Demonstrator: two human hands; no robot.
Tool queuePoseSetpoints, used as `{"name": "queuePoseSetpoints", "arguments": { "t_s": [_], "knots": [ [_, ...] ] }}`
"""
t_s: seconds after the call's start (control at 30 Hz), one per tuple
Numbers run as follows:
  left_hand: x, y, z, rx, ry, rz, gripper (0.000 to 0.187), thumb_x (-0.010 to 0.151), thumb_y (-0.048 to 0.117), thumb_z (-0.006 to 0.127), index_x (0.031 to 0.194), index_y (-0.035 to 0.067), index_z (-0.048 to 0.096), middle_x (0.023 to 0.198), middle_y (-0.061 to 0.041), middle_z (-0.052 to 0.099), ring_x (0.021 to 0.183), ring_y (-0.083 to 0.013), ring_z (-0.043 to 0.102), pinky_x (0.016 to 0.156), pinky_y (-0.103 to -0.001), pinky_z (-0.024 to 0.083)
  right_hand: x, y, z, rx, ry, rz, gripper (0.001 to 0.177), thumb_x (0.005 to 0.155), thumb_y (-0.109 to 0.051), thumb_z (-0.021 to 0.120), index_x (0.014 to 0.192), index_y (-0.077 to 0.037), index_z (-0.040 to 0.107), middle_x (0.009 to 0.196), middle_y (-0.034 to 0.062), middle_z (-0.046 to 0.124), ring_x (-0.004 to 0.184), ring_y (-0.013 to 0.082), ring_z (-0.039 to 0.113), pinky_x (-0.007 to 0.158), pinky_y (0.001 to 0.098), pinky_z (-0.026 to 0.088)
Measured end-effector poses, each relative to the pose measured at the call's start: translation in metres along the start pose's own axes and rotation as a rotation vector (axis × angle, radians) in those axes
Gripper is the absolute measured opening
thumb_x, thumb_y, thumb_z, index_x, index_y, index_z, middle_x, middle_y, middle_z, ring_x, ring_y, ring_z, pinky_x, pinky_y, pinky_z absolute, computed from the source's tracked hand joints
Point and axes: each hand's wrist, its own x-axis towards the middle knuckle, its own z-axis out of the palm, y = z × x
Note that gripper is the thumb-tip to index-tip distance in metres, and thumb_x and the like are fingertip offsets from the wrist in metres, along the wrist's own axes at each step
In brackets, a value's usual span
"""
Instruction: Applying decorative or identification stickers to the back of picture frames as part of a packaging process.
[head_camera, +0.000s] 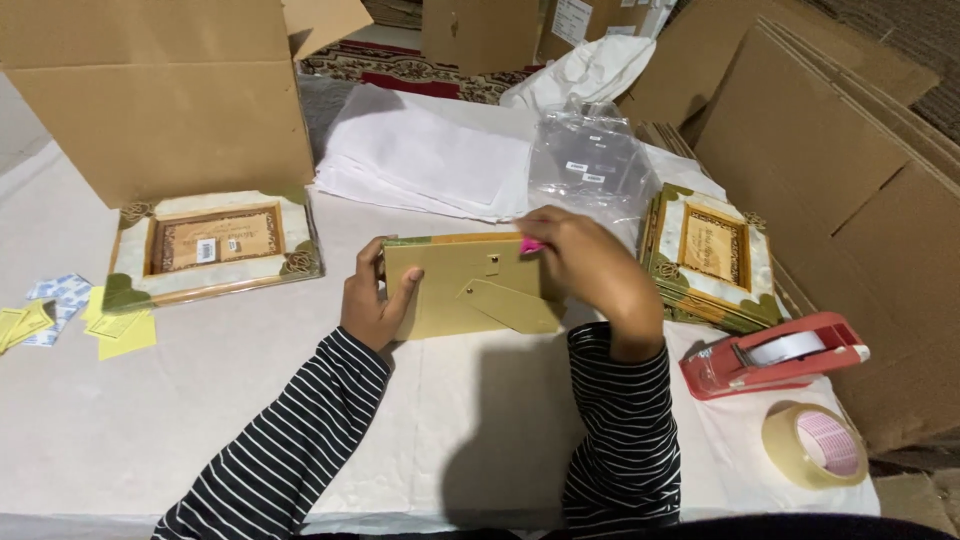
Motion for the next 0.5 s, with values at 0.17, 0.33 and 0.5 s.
{"name": "queuePoseSetpoints", "arguments": {
  "t_s": [0.17, 0.33, 0.5],
  "knots": [
    [0.001, 0.0, 0.001, 0.001, -0.015, -0.011, 0.05, 0.101, 0.025, 0.065, 0.139, 0.004, 0.039, 0.088, -0.017, 0.072, 0.07, -0.0346, 0.072, 0.068, -0.043, 0.06, -0.013, 0.045, -0.007, -0.081, 0.092, 0.163, 0.038, 0.088, 0.001, 0.056, 0.118, -0.012, 0.077, 0.121, 0.0131, 0.072, 0.114, 0.0394, 0.067, 0.099, 0.0499, 0.052],
    [-0.001, 0.002, 0.0, 0.02, -0.02, -0.022, 0.05, 0.102, 0.026, 0.065, 0.138, 0.004, 0.039, 0.087, -0.017, 0.072, 0.07, -0.0343, 0.072, 0.068, -0.043, 0.06, -0.017, 0.053, -0.011, -0.02, 0.111, 0.166, 0.039, 0.089, 0.003, 0.055, 0.119, -0.01, 0.077, 0.12, 0.0145, 0.073, 0.115, 0.0419, 0.066, 0.102, 0.0521, 0.049],
    [0.0, 0.004, -0.001, 0.031, -0.026, -0.024, 0.051, 0.102, 0.028, 0.064, 0.14, 0.006, 0.039, 0.086, -0.017, 0.073, 0.069, -0.0348, 0.072, 0.067, -0.043, 0.06, -0.01, 0.048, -0.002, -0.113, 0.074, 0.218, 0.039, 0.089, 0.004, 0.053, 0.115, -0.011, 0.078, 0.125, 0.0121, 0.073, 0.113, 0.0421, 0.067, 0.095, 0.0517, 0.053]
  ]
}}
